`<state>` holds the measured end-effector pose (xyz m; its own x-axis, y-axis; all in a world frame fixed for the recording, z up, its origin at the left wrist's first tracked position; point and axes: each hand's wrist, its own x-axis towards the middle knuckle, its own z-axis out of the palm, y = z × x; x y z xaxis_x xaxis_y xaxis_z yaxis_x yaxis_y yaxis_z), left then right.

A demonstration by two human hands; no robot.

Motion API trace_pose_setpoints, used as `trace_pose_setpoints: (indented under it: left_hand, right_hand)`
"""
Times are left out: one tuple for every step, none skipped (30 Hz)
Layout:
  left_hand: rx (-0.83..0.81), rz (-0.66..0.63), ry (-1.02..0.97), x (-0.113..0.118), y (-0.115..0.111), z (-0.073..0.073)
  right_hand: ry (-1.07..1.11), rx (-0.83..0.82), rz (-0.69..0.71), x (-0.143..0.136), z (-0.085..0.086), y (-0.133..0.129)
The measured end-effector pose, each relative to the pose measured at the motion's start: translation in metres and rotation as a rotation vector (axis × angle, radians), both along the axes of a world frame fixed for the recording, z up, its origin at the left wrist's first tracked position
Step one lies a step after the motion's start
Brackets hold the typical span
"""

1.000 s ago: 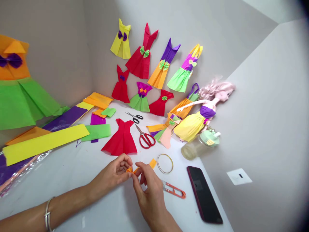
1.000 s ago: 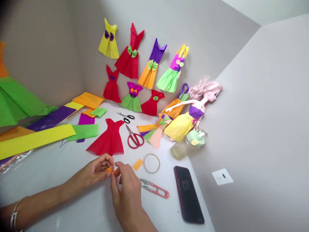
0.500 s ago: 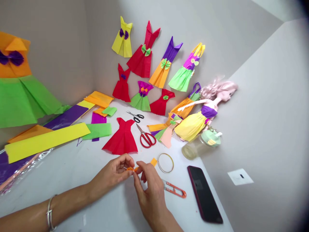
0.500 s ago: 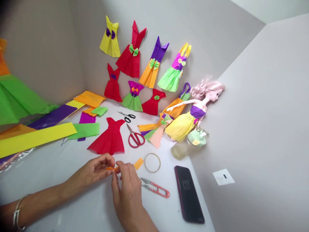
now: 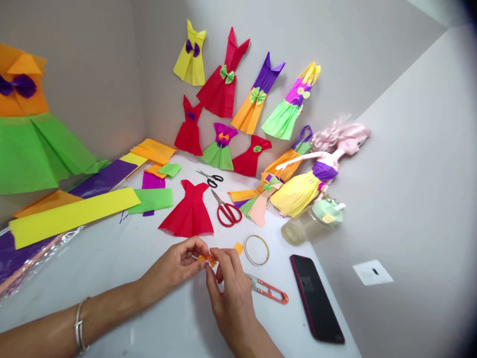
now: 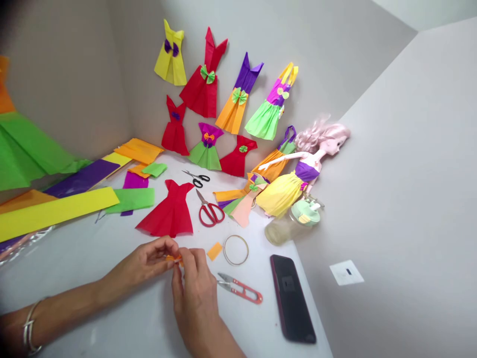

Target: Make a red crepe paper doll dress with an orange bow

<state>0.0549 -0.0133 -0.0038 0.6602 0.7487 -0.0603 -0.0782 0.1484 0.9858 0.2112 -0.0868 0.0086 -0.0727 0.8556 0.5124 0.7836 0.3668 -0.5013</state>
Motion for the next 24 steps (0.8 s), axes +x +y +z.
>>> trace_pose_setpoints:
  left_hand:
    - [0.001, -0.005, -0.001, -0.0001, 0.0000, -0.0005]
    - [0.004, -0.008, -0.001, -0.0003, 0.0001, -0.0010]
    - [0.006, -0.006, -0.001, -0.0004, 0.0002, -0.0015]
    - [0.007, -0.005, -0.001, -0.0003, 0.0004, -0.0019]
    - [0.007, -0.003, -0.003, -0.0002, 0.0006, -0.0020]
    - [0.005, -0.003, -0.006, 0.0000, 0.0009, -0.0019]
    - [0.000, -0.005, -0.008, 0.0003, 0.0011, -0.0015]
    - [-0.003, -0.007, -0.011, 0.0006, 0.0012, -0.0009]
    - [-0.005, -0.009, -0.011, 0.0010, 0.0012, -0.0003]
    - [-0.004, -0.007, -0.006, 0.0013, 0.0011, 0.0003]
    - [-0.003, -0.006, 0.000, 0.0015, 0.0009, 0.0008]
    - [0.000, -0.005, 0.004, 0.0017, 0.0006, 0.0010]
    - [0.004, -0.002, 0.006, 0.0017, 0.0003, 0.0011]
    - [0.007, -0.002, 0.007, 0.0016, 0.0000, 0.0009]
    - [0.009, -0.002, 0.005, 0.0014, -0.0002, 0.0007]
    - [0.011, -0.003, 0.002, 0.0012, -0.0005, 0.0004]
    - [0.011, -0.005, 0.001, 0.0009, -0.0007, 0.0002]
    - [0.009, -0.007, 0.003, 0.0006, -0.0009, 0.0001]
    - [0.005, -0.011, 0.003, 0.0004, -0.0010, 0.0001]
    - [0.003, -0.013, 0.000, 0.0001, -0.0011, 0.0003]
    - [0.003, -0.015, -0.001, -0.0001, -0.0011, 0.0006]
    - [0.004, -0.015, 0.002, -0.0002, -0.0012, 0.0010]
    - [0.006, -0.014, 0.009, -0.0004, -0.0012, 0.0014]
    - [0.010, -0.013, 0.017, -0.0005, -0.0013, 0.0018]
  right_hand:
    - [0.003, -0.003, 0.002, 0.0001, -0.0001, 0.0000]
    - [0.006, -0.009, 0.003, 0.0002, -0.0002, 0.0000]
    - [0.009, -0.016, 0.003, 0.0002, -0.0002, -0.0001]
    - [0.013, -0.020, 0.002, 0.0002, -0.0001, -0.0001]
    - [0.017, -0.023, 0.001, 0.0001, 0.0001, -0.0001]
    - [0.021, -0.023, 0.001, -0.0002, 0.0005, -0.0001]
    - [0.025, -0.019, 0.004, -0.0004, 0.0009, -0.0001]
    - [0.029, -0.012, 0.007, -0.0007, 0.0013, 0.0000]
    - [0.031, -0.006, 0.010, -0.0010, 0.0017, 0.0001]
    - [0.031, -0.002, 0.012, -0.0011, 0.0018, 0.0001]
    - [0.031, 0.000, 0.014, -0.0011, 0.0017, 0.0002]
    - [0.029, -0.001, 0.016, -0.0009, 0.0014, 0.0002]
    - [0.026, -0.006, 0.018, -0.0005, 0.0008, 0.0001]
    - [0.023, -0.011, 0.020, -0.0001, 0.0000, 0.0001]
    - [0.019, -0.017, 0.021, 0.0003, -0.0009, 0.0000]
    - [0.017, -0.020, 0.021, 0.0007, -0.0017, -0.0001]
    - [0.015, -0.021, 0.020, 0.0009, -0.0023, -0.0002]
    - [0.015, -0.020, 0.017, 0.0009, -0.0028, -0.0003]
    - [0.016, -0.015, 0.016, 0.0008, -0.0029, -0.0005]
    - [0.018, -0.009, 0.016, 0.0006, -0.0029, -0.0006]
    - [0.019, -0.001, 0.016, 0.0003, -0.0026, -0.0008]
    - [0.021, 0.007, 0.016, 0.0000, -0.0023, -0.0008]
    - [0.023, 0.015, 0.014, -0.0003, -0.0021, -0.0009]
    - [0.026, 0.020, 0.012, -0.0005, -0.0019, -0.0008]
